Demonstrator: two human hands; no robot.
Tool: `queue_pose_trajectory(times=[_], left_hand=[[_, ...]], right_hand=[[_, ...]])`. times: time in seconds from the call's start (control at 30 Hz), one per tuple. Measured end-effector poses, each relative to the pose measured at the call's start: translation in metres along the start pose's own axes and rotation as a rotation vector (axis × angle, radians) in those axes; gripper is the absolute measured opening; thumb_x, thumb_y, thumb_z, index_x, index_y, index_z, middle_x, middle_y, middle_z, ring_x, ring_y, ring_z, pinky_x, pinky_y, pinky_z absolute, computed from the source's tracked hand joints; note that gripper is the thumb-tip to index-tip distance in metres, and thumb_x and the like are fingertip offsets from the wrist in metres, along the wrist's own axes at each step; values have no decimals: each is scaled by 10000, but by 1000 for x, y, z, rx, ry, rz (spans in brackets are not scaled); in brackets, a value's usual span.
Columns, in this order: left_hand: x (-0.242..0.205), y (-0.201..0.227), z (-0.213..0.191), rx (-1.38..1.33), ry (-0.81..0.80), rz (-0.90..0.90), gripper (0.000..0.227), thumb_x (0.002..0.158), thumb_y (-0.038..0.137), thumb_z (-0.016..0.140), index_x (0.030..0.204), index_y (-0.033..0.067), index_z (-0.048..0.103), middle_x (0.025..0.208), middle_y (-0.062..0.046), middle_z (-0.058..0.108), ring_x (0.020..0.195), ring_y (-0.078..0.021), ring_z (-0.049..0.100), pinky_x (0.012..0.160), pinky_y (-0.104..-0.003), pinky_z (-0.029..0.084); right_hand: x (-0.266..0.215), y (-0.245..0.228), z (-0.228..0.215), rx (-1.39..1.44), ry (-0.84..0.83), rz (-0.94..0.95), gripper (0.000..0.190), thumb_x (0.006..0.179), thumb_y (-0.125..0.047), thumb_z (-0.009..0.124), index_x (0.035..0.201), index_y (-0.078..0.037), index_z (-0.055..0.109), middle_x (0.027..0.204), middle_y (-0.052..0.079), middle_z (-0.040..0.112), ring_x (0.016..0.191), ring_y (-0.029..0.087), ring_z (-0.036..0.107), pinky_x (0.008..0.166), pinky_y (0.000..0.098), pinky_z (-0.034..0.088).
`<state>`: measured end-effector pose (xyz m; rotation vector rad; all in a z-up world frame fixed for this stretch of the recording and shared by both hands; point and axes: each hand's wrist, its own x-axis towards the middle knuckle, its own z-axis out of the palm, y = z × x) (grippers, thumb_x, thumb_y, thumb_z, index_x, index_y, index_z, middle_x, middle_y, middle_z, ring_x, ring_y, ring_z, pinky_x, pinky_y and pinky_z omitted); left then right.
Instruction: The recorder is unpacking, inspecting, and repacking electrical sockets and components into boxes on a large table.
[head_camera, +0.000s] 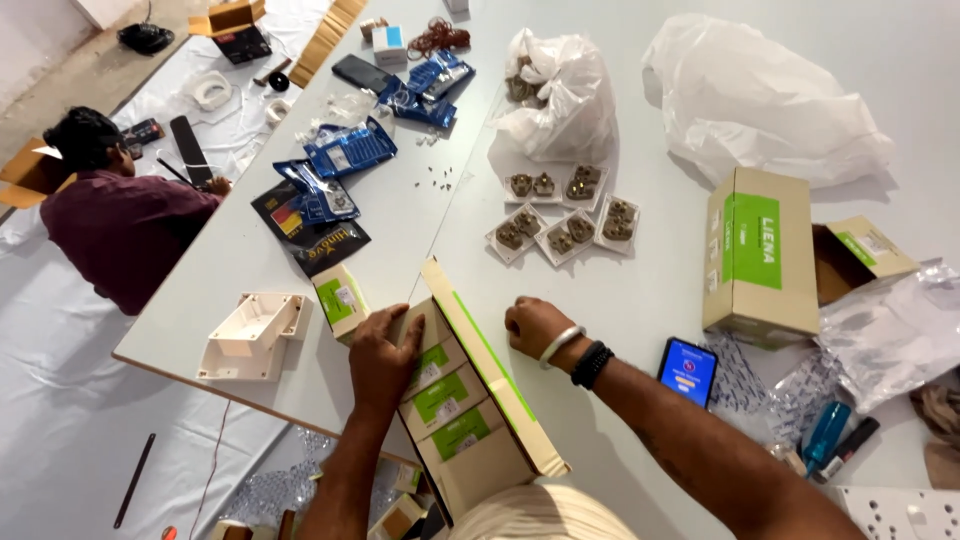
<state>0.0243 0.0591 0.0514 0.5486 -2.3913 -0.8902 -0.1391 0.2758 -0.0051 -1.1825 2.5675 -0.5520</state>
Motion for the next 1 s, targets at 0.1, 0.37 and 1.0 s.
queue_pose_trajectory(times=[0.1, 0.37, 1.0], left_hand=[[0, 1, 0, -5, 10, -5, 341, 909, 339, 727, 1084, 49, 763, 1041, -148, 755, 990, -312, 700, 893, -427, 547], [5, 7, -5, -18, -9, -53, 331, 903, 328, 724, 1079, 49, 757, 1015, -138, 755, 969, -310, 700, 878, -430, 546], [5, -14, 7, -95, 1, -60, 315, 885, 294, 748, 1090, 55, 743, 1040, -132, 755, 962, -279, 707, 911, -415, 537]], right_hand=[[2, -3, -12, 56, -3, 41, 102, 827, -96, 674, 866, -36, 747, 938, 147, 713, 878, 307, 699, 848, 394, 580], [7, 6, -5, -4, -41, 16, 115, 809, -71, 661, 872, -27, 747, 963, 162, 710, 888, 331, 692, 846, 410, 573], [7, -13, -20, -62, -75, 33, 123, 835, -86, 635, 854, -32, 744, 935, 148, 698, 856, 319, 695, 835, 398, 578]])
